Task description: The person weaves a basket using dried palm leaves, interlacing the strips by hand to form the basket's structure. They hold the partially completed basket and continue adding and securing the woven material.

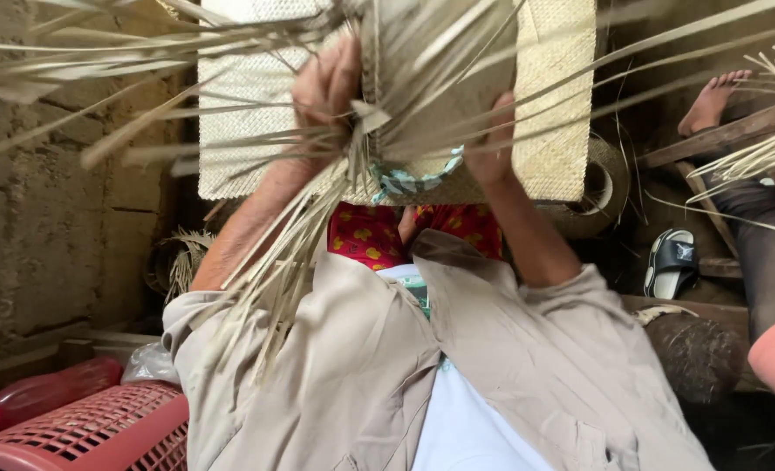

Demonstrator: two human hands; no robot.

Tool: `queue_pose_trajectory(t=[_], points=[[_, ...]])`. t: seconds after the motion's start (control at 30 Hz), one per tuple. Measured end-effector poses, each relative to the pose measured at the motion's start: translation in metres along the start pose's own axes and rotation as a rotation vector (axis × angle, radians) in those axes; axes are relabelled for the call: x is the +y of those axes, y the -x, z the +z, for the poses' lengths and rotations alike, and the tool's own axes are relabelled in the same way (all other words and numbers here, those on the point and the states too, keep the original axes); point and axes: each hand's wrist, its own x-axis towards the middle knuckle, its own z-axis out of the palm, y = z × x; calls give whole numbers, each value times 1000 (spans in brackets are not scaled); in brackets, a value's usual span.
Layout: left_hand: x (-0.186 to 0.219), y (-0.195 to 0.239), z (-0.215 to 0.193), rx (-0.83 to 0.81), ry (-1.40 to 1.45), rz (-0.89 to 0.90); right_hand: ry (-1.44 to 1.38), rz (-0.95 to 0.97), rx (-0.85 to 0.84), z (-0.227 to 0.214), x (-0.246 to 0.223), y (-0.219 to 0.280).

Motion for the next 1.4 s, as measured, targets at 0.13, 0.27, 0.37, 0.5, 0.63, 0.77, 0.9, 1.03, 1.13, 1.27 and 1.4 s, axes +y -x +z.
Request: queue_pose_trajectory(t=[0.13, 0.27, 0.37, 0.5, 0.63, 0.77, 0.9, 1.03, 1.13, 1.27, 1.4], points=[[40, -19, -38, -273, 655, -362, 1777, -496, 783, 3, 73, -6], [53, -10, -35, -377, 866, -506, 1676, -622, 883, 5, 88, -13], [52, 0, -21, -274, 909, -448, 1689, -623, 932, 9, 79, -14], [48, 21, -2, -174, 1232, -645, 1586, -628, 1017, 17, 98, -29], [47, 15, -9, -410, 692, -481, 1670, -664, 1036, 26, 112, -41], [51, 9, -17, -381, 874, -652, 1651, -683, 1044, 13, 91, -16], [48, -12, -51, -655, 793, -735, 1779, -604, 960, 23, 107, -29], [13, 26, -100, -849, 108, -242, 1755, -585, 1018, 22, 105, -26], [47, 9, -183, -422, 102, -283, 1680, -588, 1108, 15, 99, -12], [109, -49, -261, 295, -138, -420, 1689, -597, 1088, 9, 92, -3], [130, -51, -263, -69, 302, -389, 1747, -644, 1135, -2, 99, 1]])
